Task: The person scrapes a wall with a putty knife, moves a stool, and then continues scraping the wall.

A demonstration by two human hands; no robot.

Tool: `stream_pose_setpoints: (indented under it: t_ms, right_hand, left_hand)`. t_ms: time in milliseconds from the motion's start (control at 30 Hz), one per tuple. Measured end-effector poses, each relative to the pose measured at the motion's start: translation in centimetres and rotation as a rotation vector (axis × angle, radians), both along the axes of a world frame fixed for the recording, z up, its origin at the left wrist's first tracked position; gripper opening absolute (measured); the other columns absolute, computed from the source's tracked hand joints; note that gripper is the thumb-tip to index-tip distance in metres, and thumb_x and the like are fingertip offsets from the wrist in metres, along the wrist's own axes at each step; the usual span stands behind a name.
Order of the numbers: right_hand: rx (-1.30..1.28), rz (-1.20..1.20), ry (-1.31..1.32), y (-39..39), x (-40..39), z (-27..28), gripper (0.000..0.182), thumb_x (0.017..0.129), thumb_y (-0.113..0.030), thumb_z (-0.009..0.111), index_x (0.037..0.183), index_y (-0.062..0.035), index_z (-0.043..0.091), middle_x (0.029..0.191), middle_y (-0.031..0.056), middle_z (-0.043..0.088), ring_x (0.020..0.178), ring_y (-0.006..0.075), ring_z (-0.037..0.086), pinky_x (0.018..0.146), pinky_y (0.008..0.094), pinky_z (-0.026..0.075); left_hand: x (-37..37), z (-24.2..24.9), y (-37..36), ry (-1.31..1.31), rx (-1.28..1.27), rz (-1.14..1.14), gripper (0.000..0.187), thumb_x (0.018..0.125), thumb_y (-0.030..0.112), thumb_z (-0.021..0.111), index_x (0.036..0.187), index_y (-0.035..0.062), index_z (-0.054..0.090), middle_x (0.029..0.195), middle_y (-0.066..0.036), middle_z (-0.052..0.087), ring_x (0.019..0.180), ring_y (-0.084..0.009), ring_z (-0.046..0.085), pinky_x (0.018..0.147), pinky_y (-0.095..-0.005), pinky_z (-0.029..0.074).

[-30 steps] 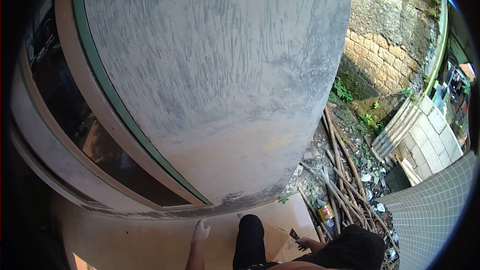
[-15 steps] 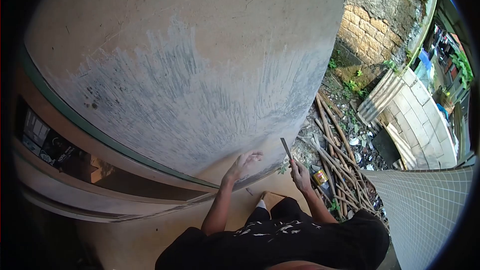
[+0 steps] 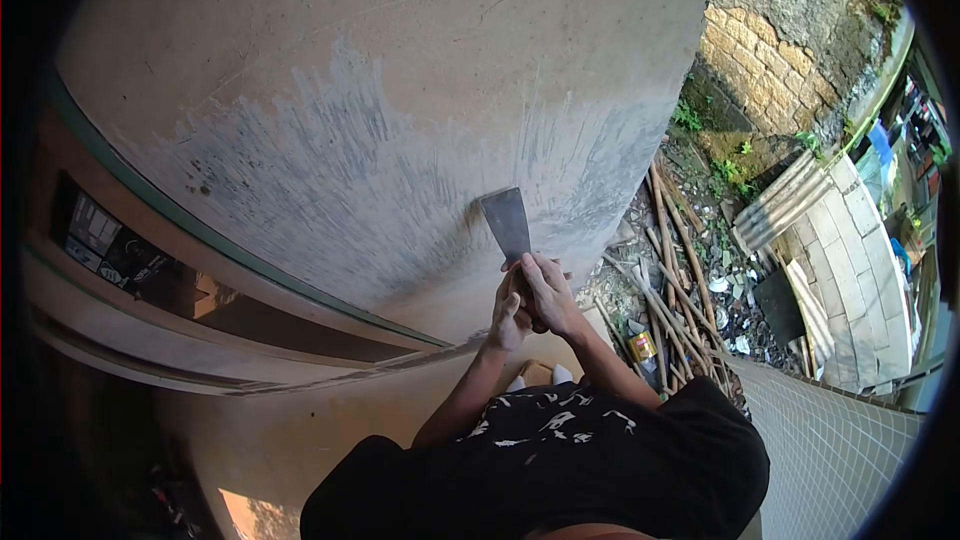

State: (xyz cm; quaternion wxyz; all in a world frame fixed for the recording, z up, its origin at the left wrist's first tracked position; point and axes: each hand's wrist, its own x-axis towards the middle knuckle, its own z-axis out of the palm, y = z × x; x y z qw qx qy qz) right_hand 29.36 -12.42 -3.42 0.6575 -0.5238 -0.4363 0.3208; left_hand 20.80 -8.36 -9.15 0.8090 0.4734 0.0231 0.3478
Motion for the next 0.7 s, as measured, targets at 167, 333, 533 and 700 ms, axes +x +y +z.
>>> stream_pose_setpoints:
  t_ms: [167, 333, 533, 700]
  right_hand:
    - [-0.088, 0.063, 0.133, 0.5, 0.0, -0.5, 0.041, 0.100, -0.034, 0.040, 0.088, 0.0002, 0.059, 0.059, 0.0020, 0.050, 0.050, 0.0077, 0.045, 0.051, 0.0231, 0.038]
    - [-0.192, 0.233, 0.544, 0.7, 0.3, -1.1, 0.045, 0.100, -0.035, 0.040, 0.073, -0.0019, 0.054, 0.050, -0.0009, 0.045, 0.037, 0.0050, 0.037, 0.036, 0.0218, 0.029]
    - [-0.282, 0.134, 0.338, 1.7, 0.8, -1.6, 0.046, 0.099, -0.034, 0.044, 0.066, -0.0023, 0.052, 0.050, 0.0011, 0.046, 0.040, 0.0077, 0.041, 0.038, 0.0265, 0.032]
    - [-0.183, -0.106, -0.014, 2.5, 0.5, 3.4, 0.049, 0.097, -0.036, 0.048, 0.066, 0.0027, 0.052, 0.054, 0.0082, 0.047, 0.052, 0.0111, 0.042, 0.049, 0.0328, 0.037]
  left_hand:
    - [1.0, -1.8, -1.4, -0.104, -0.307, 0.070, 0.069, 0.090, 0.059, 0.038, 0.139, 0.0097, 0.029, 0.138, -0.019, 0.038, 0.126, -0.0296, 0.042, 0.098, -0.0421, 0.043]
    - [1.6, -0.3, -1.8, -0.069, -0.312, 0.271, 0.052, 0.094, 0.033, 0.043, 0.133, 0.0020, 0.033, 0.123, -0.017, 0.050, 0.110, -0.0286, 0.056, 0.088, -0.0399, 0.050]
    - [2.0, -3.5, 0.1, 0.189, -0.221, 0.446, 0.038, 0.091, 0.020, 0.038, 0.120, -0.0015, 0.048, 0.110, -0.015, 0.056, 0.100, -0.0227, 0.059, 0.081, -0.0320, 0.049]
    - [2.8, 3.2, 0.6, 0.146, 0.191, 0.619, 0.048, 0.091, 0.028, 0.031, 0.114, -0.0061, 0.055, 0.110, -0.014, 0.058, 0.103, -0.0222, 0.056, 0.091, -0.0323, 0.042]
